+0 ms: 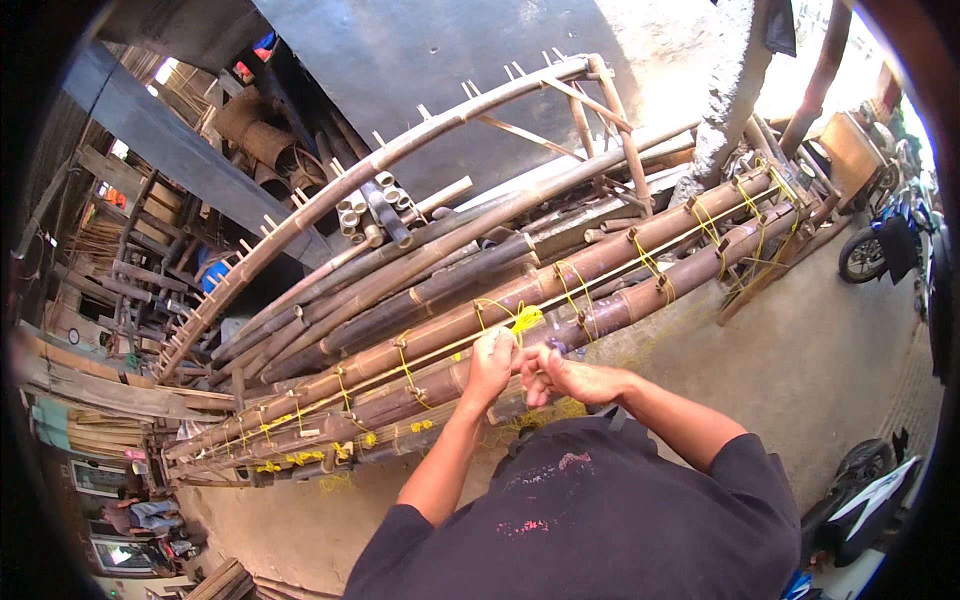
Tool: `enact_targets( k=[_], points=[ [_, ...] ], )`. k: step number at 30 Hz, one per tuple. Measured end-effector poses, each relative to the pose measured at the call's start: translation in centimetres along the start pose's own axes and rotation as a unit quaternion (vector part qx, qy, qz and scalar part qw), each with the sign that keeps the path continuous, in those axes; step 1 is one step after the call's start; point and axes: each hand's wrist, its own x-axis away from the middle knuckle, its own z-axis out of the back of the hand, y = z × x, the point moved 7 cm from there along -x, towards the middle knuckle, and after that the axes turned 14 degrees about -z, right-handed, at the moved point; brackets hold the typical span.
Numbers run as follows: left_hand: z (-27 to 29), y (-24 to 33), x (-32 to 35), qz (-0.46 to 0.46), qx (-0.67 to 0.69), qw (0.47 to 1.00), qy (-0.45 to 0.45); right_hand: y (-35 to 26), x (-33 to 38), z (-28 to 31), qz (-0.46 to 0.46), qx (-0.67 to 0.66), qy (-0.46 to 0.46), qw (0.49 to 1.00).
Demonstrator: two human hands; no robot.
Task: The person ties yellow string around a bundle of bamboo poles arranged on a wooden rack. They repeatedly wrap the string around the poles and tie knots to secure the bundle. The person works methodically along the length of the poles, ensuring each section is fastened.
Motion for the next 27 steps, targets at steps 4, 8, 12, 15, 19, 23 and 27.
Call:
enact_targets(
  k=[4, 8, 12, 15, 19, 23, 27],
  points=[
    [-6.4, 2.3, 3.4, -0.012, 0.140, 0.956, -0.258, 4.9, -2.6, 6.1, -0.141, -0.402, 0.027, 0.905],
    [0.2, -3.5, -0.4, 0.033, 0.062, 0.997, 0.030, -2.0, -1.0, 1.0, -0.022, 0.080, 0.063, 0.995],
    [-5.1, 4.3, 1.2, -0.003, 0.177, 0.956, -0.235, 6.1, -3.3, 7.2, -0.065, -0.432, -0.039, 0.899],
    [-6.5, -3.8, 4.3, 0.094, 0.209, 0.907, -0.353, 2.9, -2.7, 4.8, -0.195, -0.018, 0.096, 0.976],
    [-1.3, -7.8, 0.8, 0.111, 0.188, 0.976, 0.015, 0.8, -1.2, 3.1, -0.017, 0.085, 0.100, 0.991],
    [-5.3, -0.3, 1.1, 0.069, 0.234, 0.952, -0.185, 5.3, -2.2, 8.3, -0.083, -0.364, 0.090, 0.923],
    [-5.2, -6.1, -0.6, -0.006, -0.039, 0.999, -0.010, -0.1, -1.7, 7.8, -0.035, 0.125, 0.200, 0.971]
  ],
)
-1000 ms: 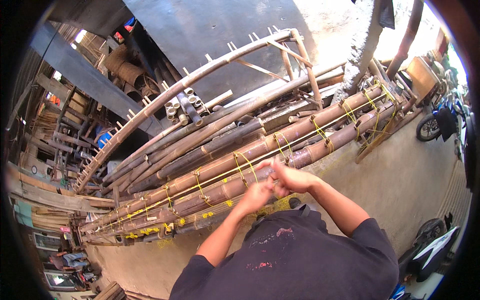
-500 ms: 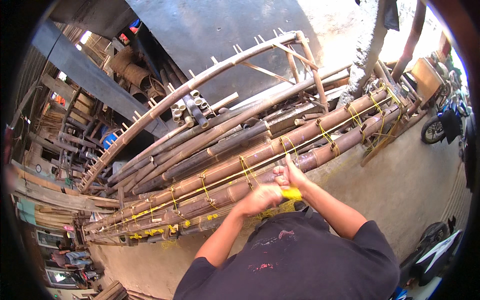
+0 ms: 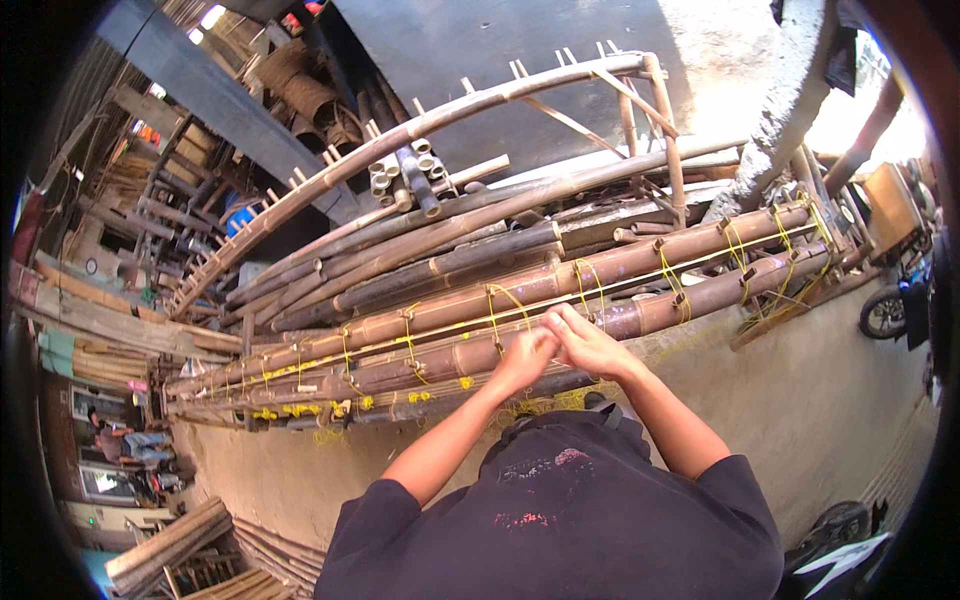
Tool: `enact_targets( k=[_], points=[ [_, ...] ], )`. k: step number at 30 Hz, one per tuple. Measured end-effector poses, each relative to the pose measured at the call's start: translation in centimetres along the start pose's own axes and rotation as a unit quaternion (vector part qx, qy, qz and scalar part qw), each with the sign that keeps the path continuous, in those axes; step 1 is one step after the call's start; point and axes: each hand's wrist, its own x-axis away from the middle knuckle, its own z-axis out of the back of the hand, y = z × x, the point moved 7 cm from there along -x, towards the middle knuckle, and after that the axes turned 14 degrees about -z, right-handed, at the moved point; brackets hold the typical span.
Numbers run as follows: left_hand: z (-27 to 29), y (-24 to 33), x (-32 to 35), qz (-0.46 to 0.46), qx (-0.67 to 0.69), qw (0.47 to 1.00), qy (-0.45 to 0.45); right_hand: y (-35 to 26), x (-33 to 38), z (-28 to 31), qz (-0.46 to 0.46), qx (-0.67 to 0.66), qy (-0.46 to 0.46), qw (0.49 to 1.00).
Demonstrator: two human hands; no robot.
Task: The person ties yellow string around a bundle of bamboo poles arranged on a wooden rack. They repeatedly wrap the string around the poles and tie knots to secure the bundle. The person works methodically along the length of the poles, ensuring each section is fastened.
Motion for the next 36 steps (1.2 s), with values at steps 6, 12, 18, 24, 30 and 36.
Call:
enact_targets(
  k=[6, 12, 18, 24, 30, 36],
  points=[
    [8.1, -3.0, -8.8, 0.127, 0.084, 0.967, 0.206, -1.6, 0.3, -1.6, 0.211, 0.176, 0.212, 0.938],
    [13.7, 2.8, -3.4, 0.034, 0.225, 0.874, 0.429, 15.8, -3.8, -8.1, -0.096, 0.161, -0.108, 0.976],
    [10.2, -0.2, 10.5, 0.138, 0.193, 0.807, 0.541, 16.5, -9.4, -12.5, -0.028, 0.140, -0.249, 0.958],
    [0.4, -2.7, 19.2, 0.301, 0.282, 0.810, 0.416, 6.9, 9.2, -15.0, -0.031, 0.113, -0.595, 0.795],
    [-11.2, 11.1, 20.6, 0.254, 0.375, 0.865, -0.217, 18.2, 11.7, -10.7, -0.028, 0.384, -0.490, 0.782],
    [-8.6, 7.8, 22.2, 0.139, 0.048, 0.988, -0.045, 14.2, 18.2, -9.9, -0.008, 0.262, -0.504, 0.823]
  ],
)
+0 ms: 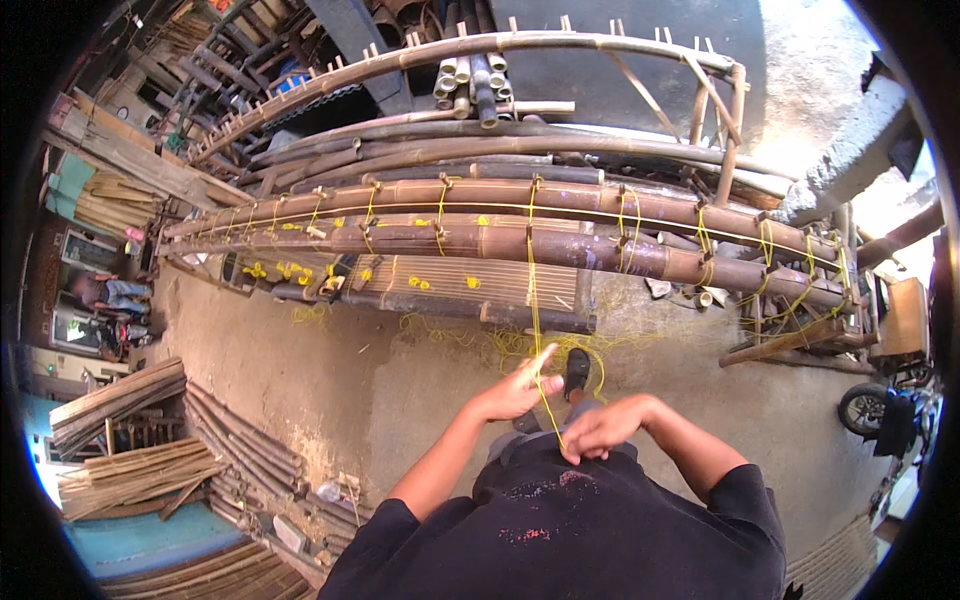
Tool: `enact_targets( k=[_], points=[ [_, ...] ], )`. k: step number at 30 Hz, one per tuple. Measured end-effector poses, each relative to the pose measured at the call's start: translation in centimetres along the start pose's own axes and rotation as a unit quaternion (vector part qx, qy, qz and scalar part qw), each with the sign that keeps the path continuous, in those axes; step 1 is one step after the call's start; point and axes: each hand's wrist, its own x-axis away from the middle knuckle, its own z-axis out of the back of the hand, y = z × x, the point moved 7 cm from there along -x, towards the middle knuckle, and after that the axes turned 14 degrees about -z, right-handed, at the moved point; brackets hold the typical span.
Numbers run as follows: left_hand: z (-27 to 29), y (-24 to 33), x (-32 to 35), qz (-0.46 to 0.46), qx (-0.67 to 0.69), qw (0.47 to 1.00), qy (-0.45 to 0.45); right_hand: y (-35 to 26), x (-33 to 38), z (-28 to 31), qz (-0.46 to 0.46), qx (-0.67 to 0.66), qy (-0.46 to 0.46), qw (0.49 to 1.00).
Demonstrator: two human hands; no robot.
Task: The person ties yellow string around a bundle of bamboo poles arranged on a wooden rack. They repeatedly wrap the string around the poles and tie knots to secure the bundle. The person works methodically along the length of the poles, ensuring each section is fastened.
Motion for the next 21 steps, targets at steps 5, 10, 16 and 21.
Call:
enact_targets(
  k=[5, 10, 16, 21],
  points=[
    [-4.3, 1.1, 2.3, 0.083, 0.376, 0.902, -0.195, 0.3, 2.3, 3.1, -0.092, -0.142, 0.213, 0.962],
    [-1.3, 2.7, 1.8, 0.005, 0.239, 0.971, 0.004, -2.6, 1.1, -3.1, -0.038, -0.070, 0.023, 0.997],
    [-3.2, 1.6, 3.9, 0.089, 0.487, 0.859, -0.131, -4.4, 2.5, 0.8, 0.017, -0.185, 0.159, 0.970],
    [-1.7, 5.5, 2.7, 0.011, 0.542, 0.835, -0.095, 1.3, 0.1, 0.8, -0.063, -0.035, 0.282, 0.957]
  ],
)
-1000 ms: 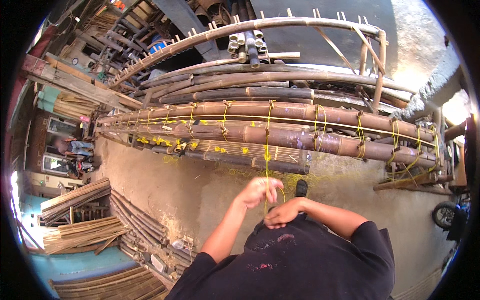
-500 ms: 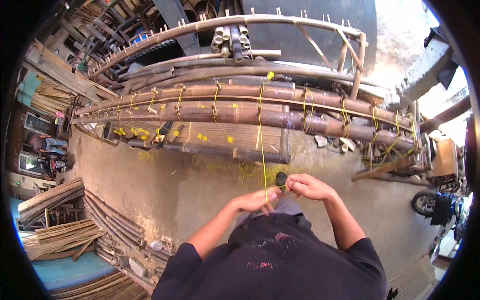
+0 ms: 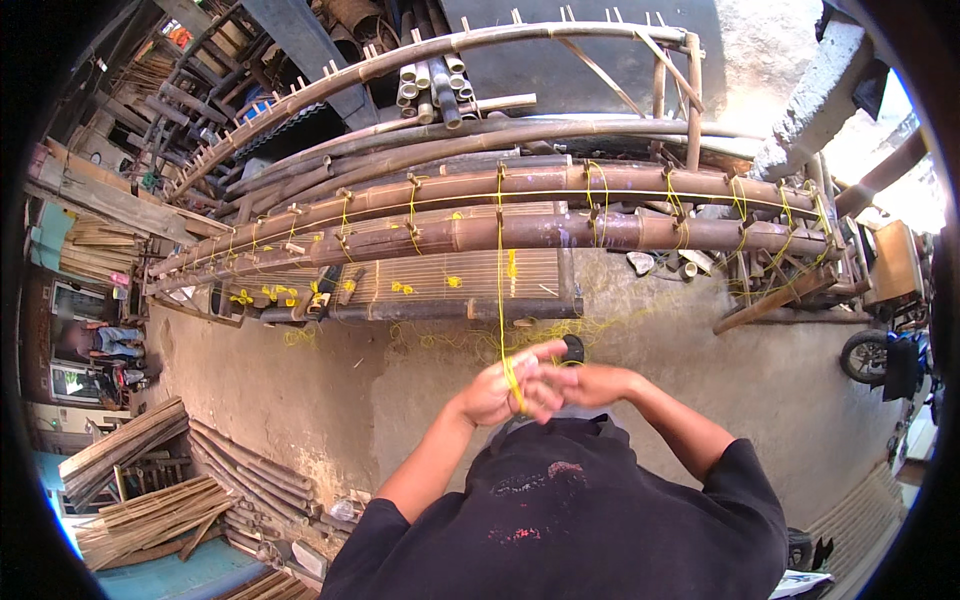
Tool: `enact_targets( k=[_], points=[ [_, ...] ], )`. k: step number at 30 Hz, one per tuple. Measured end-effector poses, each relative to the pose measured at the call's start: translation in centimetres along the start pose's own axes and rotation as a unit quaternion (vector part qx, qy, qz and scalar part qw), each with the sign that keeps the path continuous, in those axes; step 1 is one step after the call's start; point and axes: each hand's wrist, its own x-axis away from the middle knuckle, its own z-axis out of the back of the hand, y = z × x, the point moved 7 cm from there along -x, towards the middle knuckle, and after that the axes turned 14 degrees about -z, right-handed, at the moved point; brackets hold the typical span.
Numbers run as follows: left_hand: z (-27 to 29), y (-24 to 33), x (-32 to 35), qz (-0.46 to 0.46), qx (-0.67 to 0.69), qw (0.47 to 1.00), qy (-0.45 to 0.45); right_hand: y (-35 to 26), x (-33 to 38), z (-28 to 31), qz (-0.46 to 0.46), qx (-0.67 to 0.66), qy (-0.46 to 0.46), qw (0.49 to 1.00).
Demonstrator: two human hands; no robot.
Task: The person ties yellow string around a bundle of bamboo poles arranged on a wooden rack. They repeatedly wrap the string around the poles and tie knots to secure the bundle. The person works methodically along the length of the poles, ensuring each section is fastened.
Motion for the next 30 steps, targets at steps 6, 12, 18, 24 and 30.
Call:
enact_targets(
  k=[6, 12, 18, 24, 30],
  points=[
    [5.3, -0.7, 0.4, 0.037, -0.336, 0.933, 0.126, -6.8, 3.6, -2.3, 0.053, -0.053, -0.298, 0.952],
    [4.5, -2.4, 2.3, 0.161, -0.193, 0.968, -0.015, -4.3, 1.2, 2.8, 0.036, -0.073, -0.032, 0.996],
    [2.5, -0.8, 1.0, 0.017, 0.044, 0.996, -0.078, -2.6, 1.1, 0.0, 0.014, 0.024, -0.043, 0.999],
    [8.1, 0.0, 1.9, -0.043, -0.565, 0.822, 0.052, -7.7, 3.1, 0.4, 0.090, -0.060, -0.144, 0.984],
    [7.6, -2.0, 2.5, 0.051, -0.450, 0.890, -0.057, -6.9, 1.7, 3.1, 0.021, -0.080, -0.026, 0.996]
  ],
)
